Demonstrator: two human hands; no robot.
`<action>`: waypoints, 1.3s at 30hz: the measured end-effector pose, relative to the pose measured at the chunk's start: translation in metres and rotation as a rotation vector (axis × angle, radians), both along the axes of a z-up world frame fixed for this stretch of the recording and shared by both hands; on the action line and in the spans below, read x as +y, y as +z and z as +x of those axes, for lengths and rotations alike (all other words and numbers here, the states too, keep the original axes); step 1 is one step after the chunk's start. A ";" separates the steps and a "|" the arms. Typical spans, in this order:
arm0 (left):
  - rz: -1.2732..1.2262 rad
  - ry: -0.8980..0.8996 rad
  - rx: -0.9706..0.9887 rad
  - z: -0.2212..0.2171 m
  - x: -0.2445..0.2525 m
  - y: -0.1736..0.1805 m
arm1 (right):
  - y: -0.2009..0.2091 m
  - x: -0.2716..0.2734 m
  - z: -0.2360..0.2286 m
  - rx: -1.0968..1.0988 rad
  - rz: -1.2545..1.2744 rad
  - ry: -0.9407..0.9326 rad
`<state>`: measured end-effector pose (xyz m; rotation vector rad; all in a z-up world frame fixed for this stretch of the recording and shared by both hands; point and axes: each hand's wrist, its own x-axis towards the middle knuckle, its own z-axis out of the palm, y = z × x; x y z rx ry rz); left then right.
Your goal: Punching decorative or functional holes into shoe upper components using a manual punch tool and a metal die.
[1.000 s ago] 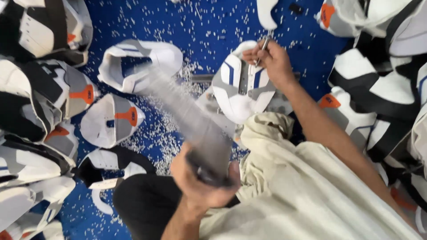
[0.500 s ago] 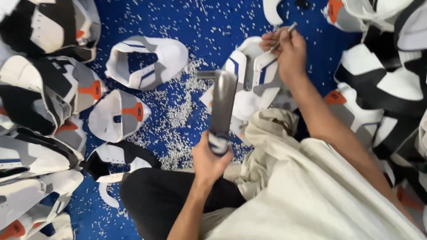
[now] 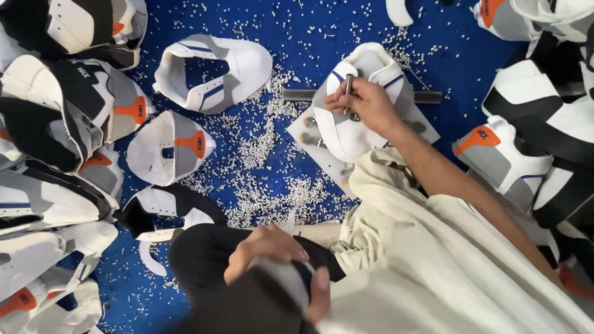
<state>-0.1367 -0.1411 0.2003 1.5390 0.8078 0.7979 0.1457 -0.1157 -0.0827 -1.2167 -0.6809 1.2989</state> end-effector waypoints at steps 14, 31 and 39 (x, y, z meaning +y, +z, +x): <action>0.043 0.090 0.465 0.018 0.011 -0.073 | 0.001 0.001 -0.004 0.071 -0.024 -0.209; -0.010 0.062 0.428 0.019 0.008 -0.109 | 0.019 0.015 0.010 0.017 -0.075 -0.221; 0.220 -0.052 0.763 0.024 0.020 -0.179 | 0.010 -0.011 -0.009 -0.929 0.193 -0.106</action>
